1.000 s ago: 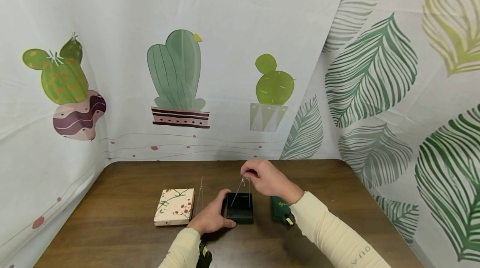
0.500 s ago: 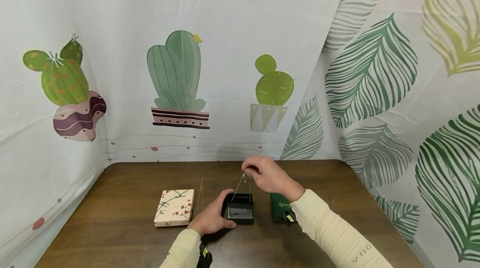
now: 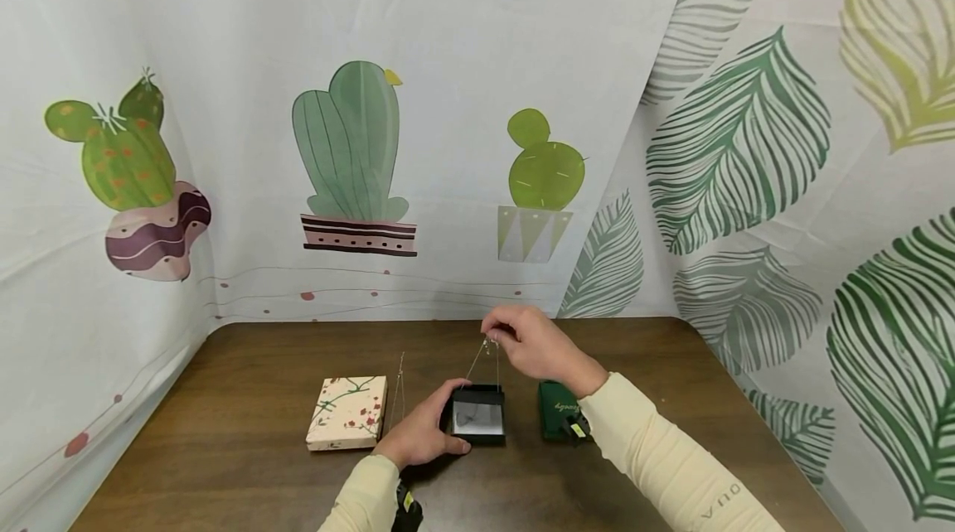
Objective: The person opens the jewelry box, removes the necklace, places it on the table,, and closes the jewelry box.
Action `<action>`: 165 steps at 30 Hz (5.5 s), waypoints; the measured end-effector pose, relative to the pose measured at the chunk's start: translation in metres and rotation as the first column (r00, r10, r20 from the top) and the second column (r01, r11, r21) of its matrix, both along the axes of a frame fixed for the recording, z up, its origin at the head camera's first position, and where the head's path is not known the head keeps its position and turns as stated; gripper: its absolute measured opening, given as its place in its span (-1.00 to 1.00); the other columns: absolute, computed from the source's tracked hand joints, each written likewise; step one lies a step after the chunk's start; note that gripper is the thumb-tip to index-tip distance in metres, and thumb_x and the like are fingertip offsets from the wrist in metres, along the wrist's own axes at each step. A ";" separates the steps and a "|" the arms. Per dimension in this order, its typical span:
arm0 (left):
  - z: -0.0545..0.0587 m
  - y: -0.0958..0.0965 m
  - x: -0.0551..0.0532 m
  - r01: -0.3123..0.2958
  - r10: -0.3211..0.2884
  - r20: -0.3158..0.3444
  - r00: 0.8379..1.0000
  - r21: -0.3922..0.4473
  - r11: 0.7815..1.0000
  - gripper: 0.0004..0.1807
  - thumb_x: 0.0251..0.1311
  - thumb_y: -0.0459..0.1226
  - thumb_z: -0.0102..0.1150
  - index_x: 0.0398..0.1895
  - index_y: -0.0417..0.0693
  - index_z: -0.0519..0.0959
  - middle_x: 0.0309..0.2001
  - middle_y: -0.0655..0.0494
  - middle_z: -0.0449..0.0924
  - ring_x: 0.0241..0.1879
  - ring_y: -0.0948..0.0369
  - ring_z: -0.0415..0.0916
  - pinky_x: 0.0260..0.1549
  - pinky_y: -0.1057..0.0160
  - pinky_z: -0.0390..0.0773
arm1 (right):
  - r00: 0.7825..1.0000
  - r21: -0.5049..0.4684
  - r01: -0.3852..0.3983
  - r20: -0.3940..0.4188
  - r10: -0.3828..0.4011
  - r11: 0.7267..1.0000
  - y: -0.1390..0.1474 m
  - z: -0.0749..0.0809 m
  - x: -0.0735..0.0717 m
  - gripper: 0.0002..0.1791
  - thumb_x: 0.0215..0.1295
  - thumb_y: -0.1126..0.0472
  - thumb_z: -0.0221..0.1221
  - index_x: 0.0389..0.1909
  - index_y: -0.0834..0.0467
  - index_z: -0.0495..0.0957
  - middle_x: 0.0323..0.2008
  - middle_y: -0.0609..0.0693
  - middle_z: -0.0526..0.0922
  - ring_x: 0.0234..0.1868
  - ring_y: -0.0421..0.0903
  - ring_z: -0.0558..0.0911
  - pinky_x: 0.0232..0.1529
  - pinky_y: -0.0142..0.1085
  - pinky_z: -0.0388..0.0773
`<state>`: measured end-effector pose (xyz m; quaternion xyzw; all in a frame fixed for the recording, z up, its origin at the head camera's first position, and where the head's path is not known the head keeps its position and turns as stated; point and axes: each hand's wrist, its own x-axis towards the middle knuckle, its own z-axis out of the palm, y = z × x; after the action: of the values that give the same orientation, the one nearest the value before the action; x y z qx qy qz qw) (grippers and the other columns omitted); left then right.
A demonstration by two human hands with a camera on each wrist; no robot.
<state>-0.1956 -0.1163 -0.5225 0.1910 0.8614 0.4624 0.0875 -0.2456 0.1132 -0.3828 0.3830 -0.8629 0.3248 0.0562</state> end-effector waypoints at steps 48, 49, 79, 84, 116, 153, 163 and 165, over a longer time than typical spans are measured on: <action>0.003 0.002 -0.001 0.008 -0.008 0.011 1.000 -0.053 0.999 -0.16 0.08 -0.24 0.56 0.42 0.00 0.33 0.30 -0.05 0.45 0.18 0.02 0.48 0.22 -0.10 0.45 | 1.000 -0.038 -0.018 -0.021 0.017 0.999 0.002 0.012 0.005 -0.85 0.52 0.34 0.16 -0.15 0.07 0.68 -0.24 -0.05 0.75 -0.36 -0.30 0.54 -0.25 -0.36 0.57; 0.003 0.002 0.000 0.007 -0.007 0.010 1.000 -0.055 0.998 -0.16 0.08 -0.24 0.56 0.42 -0.01 0.33 0.31 -0.06 0.45 0.19 0.02 0.48 0.22 -0.10 0.45 | 1.000 -0.041 -0.021 -0.020 0.020 0.999 0.002 0.013 0.005 -0.85 0.52 0.34 0.16 -0.15 0.07 0.68 -0.24 -0.05 0.75 -0.37 -0.30 0.54 -0.25 -0.36 0.56; -0.004 0.002 0.000 0.028 -0.032 -0.041 0.999 -0.095 0.995 -0.28 0.14 -0.17 0.51 0.35 0.05 0.39 0.44 -0.08 0.34 0.31 -0.05 0.43 0.29 -0.05 0.45 | 0.998 -0.104 -0.056 -0.044 0.052 0.993 0.004 0.032 0.014 -0.84 0.50 0.37 0.17 -0.17 0.11 0.69 -0.21 0.07 0.78 -0.35 -0.28 0.56 -0.24 -0.35 0.59; -0.003 0.002 0.000 0.026 -0.028 -0.032 0.999 -0.073 0.997 -0.26 0.13 -0.19 0.53 0.37 0.02 0.40 0.47 -0.14 0.31 0.35 -0.12 0.41 0.28 -0.16 0.44 | 0.998 -0.105 -0.055 -0.049 0.050 0.993 0.004 0.033 0.014 -0.85 0.50 0.37 0.17 -0.16 0.11 0.69 -0.21 0.05 0.78 -0.35 -0.27 0.58 -0.24 -0.35 0.60; 0.027 0.009 0.007 0.012 -0.009 -0.188 0.982 0.012 1.000 -0.81 0.27 -0.26 0.43 -0.24 0.11 0.55 0.54 -0.11 0.35 0.49 -0.17 0.35 0.34 -0.27 0.42 | 0.986 -0.154 -0.129 -0.129 0.110 0.980 0.003 0.047 0.007 -0.84 0.46 0.44 0.18 -0.18 0.17 0.69 -0.25 0.08 0.74 -0.26 -0.11 0.65 -0.13 -0.29 0.66; 0.042 0.028 0.023 -0.246 0.188 -0.402 0.896 -0.096 0.965 -0.39 -0.04 -0.24 0.59 0.05 -0.04 0.45 0.10 0.00 0.57 0.06 0.14 0.49 -0.01 0.08 0.60 | 0.945 -0.271 -0.288 0.074 0.318 0.918 0.012 0.062 0.011 -0.76 0.30 0.63 0.16 -0.31 0.26 0.68 -0.26 0.15 0.65 -0.27 0.01 0.73 -0.15 -0.20 0.76; 0.039 0.030 0.024 -0.318 0.228 -0.431 0.873 -0.150 0.936 -0.41 -0.07 -0.23 0.62 0.00 -0.04 0.45 0.07 -0.02 0.56 0.06 0.13 0.48 -0.02 0.07 0.58 | 0.955 -0.049 -0.157 -0.263 0.139 0.986 0.012 0.061 0.012 -0.59 0.24 0.65 0.14 -0.50 0.05 0.60 -0.33 -0.05 0.72 -0.29 -0.24 0.63 -0.23 -0.32 0.63; 0.039 0.031 0.024 -0.327 0.236 -0.429 0.872 -0.151 0.933 -0.40 -0.07 -0.24 0.62 0.00 -0.05 0.45 0.08 -0.05 0.56 0.06 0.11 0.48 -0.02 0.05 0.58 | 0.950 -0.067 -0.144 -0.289 0.119 0.987 0.012 0.060 0.012 -0.57 0.21 0.68 0.08 -0.50 0.06 0.60 -0.38 -0.08 0.71 -0.34 -0.24 0.62 -0.26 -0.34 0.62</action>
<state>-0.1716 -0.0855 -0.4834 0.1432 0.9249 0.3230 -0.1405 -0.2338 0.1249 -0.3231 0.4795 -0.8036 0.3065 0.1745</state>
